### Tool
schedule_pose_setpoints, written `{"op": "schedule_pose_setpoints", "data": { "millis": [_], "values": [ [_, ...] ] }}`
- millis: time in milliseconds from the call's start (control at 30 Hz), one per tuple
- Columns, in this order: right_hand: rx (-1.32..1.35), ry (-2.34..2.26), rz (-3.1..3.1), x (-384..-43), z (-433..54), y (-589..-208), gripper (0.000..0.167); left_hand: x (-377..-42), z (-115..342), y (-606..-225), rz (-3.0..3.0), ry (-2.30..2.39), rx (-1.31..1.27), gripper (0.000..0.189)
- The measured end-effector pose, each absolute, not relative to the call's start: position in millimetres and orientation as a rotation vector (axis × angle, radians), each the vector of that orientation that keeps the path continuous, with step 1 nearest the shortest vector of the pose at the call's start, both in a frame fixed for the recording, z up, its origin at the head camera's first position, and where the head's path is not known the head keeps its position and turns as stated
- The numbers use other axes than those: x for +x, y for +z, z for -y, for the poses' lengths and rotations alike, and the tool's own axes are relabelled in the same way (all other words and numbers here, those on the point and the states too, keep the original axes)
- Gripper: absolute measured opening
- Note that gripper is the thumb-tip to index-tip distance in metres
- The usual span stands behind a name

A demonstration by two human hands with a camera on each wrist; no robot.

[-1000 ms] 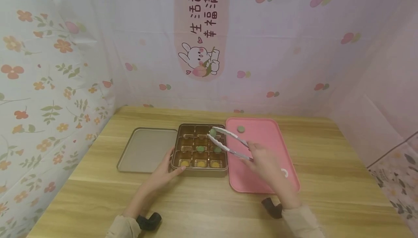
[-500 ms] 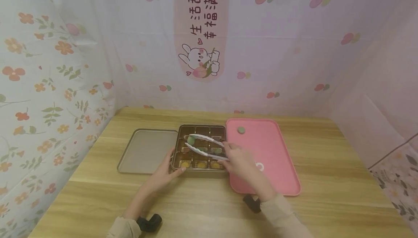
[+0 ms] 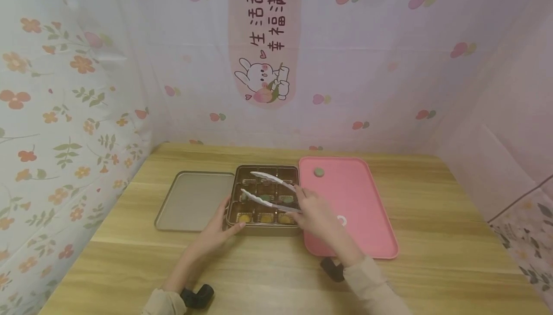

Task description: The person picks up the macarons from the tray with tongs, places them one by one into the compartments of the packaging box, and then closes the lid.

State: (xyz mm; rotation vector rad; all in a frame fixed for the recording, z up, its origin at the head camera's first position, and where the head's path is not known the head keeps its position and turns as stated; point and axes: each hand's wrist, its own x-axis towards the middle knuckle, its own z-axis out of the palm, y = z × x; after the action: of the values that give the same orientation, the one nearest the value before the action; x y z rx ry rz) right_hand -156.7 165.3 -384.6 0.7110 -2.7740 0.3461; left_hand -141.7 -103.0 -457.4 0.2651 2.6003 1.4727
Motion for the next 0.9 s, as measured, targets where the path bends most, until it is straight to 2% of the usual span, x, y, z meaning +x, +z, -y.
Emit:
{"op": "schedule_pose_setpoints", "data": {
  "millis": [467,667,900],
  "values": [
    [0.250,0.639,2.813,-173,-239,-396,0.053,-142,104,-456,-2.599,1.469,0.264,0.094],
    [0.138,0.640,2.861,-177,-259,-411,0.046,-142,104,-458,-2.583,1.475,0.262,0.094],
    [0.075,0.547,2.909,-181,-268,-420,0.046,-142,104,-458,-2.578,1.478,0.264,0.094]
  ]
}}
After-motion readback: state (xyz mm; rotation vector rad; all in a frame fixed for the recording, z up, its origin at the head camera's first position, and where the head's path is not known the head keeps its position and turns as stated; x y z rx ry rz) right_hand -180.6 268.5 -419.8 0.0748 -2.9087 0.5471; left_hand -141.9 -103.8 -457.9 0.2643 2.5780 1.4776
